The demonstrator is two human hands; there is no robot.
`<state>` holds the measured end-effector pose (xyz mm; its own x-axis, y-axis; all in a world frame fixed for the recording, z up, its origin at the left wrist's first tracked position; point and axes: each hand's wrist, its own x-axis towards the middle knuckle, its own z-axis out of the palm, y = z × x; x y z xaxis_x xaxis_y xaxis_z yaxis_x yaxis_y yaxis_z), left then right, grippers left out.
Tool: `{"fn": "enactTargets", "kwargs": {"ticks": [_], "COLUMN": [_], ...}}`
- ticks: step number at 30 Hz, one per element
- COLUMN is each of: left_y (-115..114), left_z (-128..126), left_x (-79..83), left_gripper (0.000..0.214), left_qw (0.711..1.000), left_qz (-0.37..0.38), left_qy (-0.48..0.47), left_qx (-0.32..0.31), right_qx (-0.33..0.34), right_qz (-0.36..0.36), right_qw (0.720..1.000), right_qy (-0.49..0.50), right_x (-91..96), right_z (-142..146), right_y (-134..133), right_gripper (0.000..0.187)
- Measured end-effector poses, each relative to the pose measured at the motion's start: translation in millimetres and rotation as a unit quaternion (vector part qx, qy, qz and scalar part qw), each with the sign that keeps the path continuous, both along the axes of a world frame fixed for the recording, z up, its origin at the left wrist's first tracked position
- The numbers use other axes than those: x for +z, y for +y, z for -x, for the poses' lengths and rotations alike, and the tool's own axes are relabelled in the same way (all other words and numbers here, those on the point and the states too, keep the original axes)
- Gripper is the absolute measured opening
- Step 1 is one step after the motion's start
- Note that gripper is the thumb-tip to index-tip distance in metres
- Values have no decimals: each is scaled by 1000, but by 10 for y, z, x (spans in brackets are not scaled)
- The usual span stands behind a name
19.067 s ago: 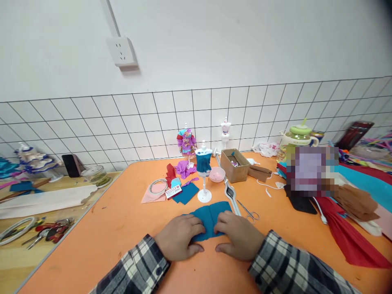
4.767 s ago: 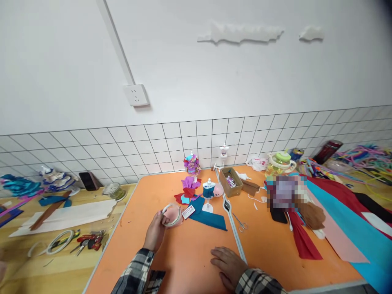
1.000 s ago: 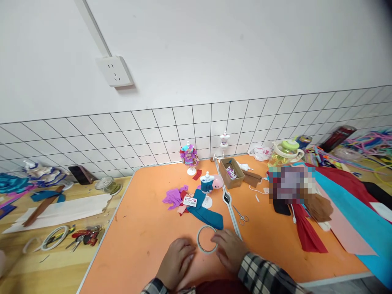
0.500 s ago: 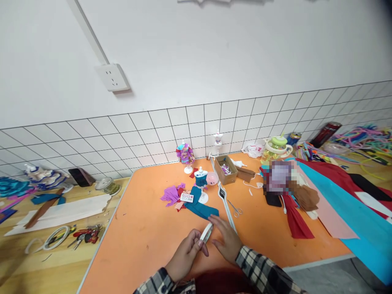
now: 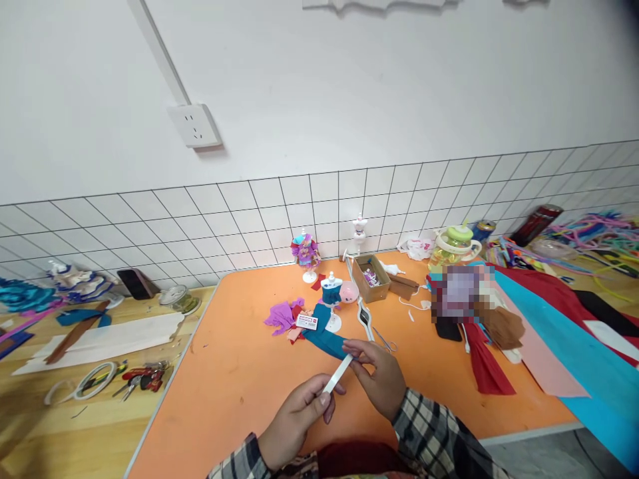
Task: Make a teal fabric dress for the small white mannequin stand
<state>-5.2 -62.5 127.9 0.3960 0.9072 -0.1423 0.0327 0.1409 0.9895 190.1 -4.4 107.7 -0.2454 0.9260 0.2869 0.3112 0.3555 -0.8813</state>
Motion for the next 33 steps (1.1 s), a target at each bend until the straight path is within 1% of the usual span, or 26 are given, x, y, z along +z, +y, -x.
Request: {"fn": "enactTargets", "kwargs": {"ticks": [2, 4, 5, 7, 9, 11, 13, 15, 19, 21, 25, 28, 31, 33], "left_y": [-3, 4, 12, 29, 45, 55, 55, 41, -20, -51, -89, -99, -95, -87], "left_z": [-6, -19, -26, -35, -35, -28, -21, -21, -54, -73, -88, -89, -91, -90], "left_x": [9, 18, 22, 29, 33, 31, 24, 14, -28, -69, -181, -239, -248, -242], "left_gripper": [35, 31, 29, 27, 26, 25, 23, 23, 25, 25, 25, 24, 22, 21], "left_qw": [996, 980, 969, 948, 932, 916, 901, 888, 867, 860, 841, 830, 832, 837], "left_qz": [-46, -100, -122, -153, -177, -194, -202, -209, -219, -214, -207, -208, -201, -191], "left_qy": [75, 169, 213, 275, 315, 350, 383, 410, 447, 463, 498, 515, 514, 509], "left_qx": [13, 34, 40, 39, 29, 20, 10, 3, 3, -4, -28, -46, -58, -53], "right_qx": [-11, 5, 18, 30, 18, 10, 16, 12, -8, 1, 21, 52, 79, 80], "right_qz": [-41, -79, -85, -65, -21, 16, 35, 47, 89, 113, 163, 203, 226, 229], "right_qw": [999, 995, 993, 994, 997, 997, 996, 996, 995, 993, 986, 978, 970, 969], "right_qy": [-23, -60, -74, -84, -77, -74, -79, -77, -48, -42, -33, -20, -35, -45], "right_x": [47, 81, 86, 71, 33, -6, -33, -48, -74, -103, -194, -273, -339, -370], "right_z": [13, 36, 51, 90, 131, 167, 196, 221, 256, 264, 260, 243, 231, 235], "right_y": [-25, -57, -75, -108, -135, -153, -166, -175, -183, -181, -175, -172, -170, -169], "right_gripper": [33, 29, 27, 27, 28, 20, 13, 13, 27, 24, 10, 10, 7, 5]}}
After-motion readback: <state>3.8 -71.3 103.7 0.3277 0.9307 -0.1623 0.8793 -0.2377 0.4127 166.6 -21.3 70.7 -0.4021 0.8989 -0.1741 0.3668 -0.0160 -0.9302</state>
